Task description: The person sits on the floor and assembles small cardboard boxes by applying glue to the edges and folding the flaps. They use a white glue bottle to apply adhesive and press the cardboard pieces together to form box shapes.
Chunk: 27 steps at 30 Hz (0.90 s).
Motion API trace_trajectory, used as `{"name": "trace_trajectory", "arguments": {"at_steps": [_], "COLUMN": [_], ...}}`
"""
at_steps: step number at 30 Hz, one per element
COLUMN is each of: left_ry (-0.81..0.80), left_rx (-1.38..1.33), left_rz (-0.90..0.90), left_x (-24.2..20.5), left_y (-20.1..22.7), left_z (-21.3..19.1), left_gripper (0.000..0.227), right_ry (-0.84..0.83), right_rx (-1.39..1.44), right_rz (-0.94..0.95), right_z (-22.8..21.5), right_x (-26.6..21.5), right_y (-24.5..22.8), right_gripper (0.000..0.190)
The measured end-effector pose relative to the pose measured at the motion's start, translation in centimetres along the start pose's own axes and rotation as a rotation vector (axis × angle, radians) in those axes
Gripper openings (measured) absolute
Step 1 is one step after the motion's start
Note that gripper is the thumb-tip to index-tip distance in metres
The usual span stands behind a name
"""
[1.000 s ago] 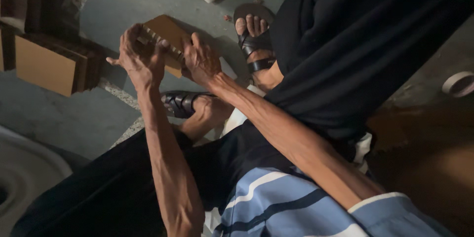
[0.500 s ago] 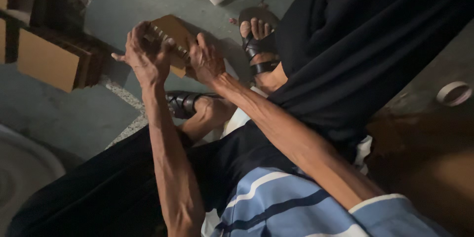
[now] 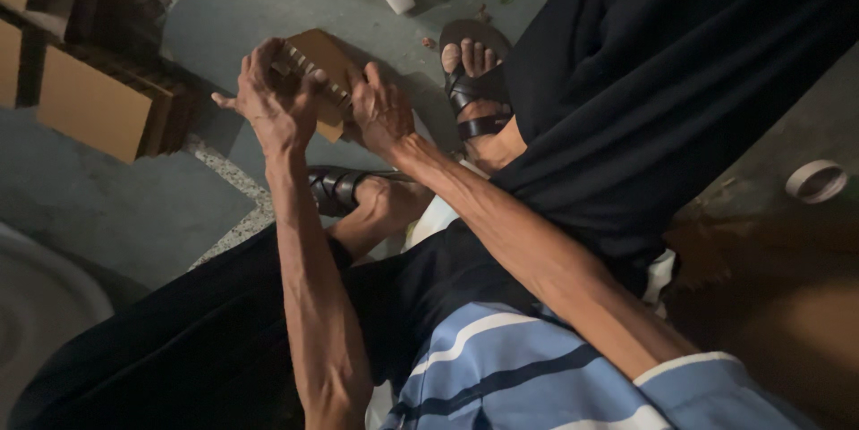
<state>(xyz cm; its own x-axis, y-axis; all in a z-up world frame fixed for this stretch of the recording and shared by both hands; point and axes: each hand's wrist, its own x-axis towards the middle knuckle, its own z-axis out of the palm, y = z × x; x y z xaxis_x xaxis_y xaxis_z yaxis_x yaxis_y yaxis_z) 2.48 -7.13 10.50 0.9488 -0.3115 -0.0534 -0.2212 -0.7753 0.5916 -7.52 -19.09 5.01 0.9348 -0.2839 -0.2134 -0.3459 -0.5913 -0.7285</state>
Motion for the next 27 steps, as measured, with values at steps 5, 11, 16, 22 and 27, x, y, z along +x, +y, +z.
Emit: {"name": "trace_trajectory", "arguments": {"at_steps": [5, 11, 16, 22, 27], "left_ry": [-0.027, -0.025, -0.052, -0.010, 0.045], "left_rx": [0.022, 0.007, 0.031, 0.023, 0.003], "left_rz": [-0.025, -0.035, -0.065, -0.045, 0.019], "left_x": [0.2, 0.3, 0.3, 0.4, -0.2], "left_y": [-0.1, 0.3, 0.5, 0.3, -0.3], "left_z": [0.0, -0.2, -0.3, 0.1, 0.4], "left_gripper": [0.059, 0.061, 0.056, 0.051, 0.055], "right_ry": [0.037, 0.067, -0.044, -0.039, 0.096], "right_rx": [0.001, -0.058, 0.018, 0.036, 0.296], "right_rz": [-0.026, -0.042, 0.011, -0.132, -0.341], "right_z": [0.8, 0.9, -0.5, -2.6, -0.8], "right_x": [0.0, -0.1, -0.1, 2.3, 10.4], "right_y": [0.5, 0.6, -0.1, 1.8, 3.2], "right_gripper": [0.071, 0.048, 0.055, 0.046, 0.038]}}
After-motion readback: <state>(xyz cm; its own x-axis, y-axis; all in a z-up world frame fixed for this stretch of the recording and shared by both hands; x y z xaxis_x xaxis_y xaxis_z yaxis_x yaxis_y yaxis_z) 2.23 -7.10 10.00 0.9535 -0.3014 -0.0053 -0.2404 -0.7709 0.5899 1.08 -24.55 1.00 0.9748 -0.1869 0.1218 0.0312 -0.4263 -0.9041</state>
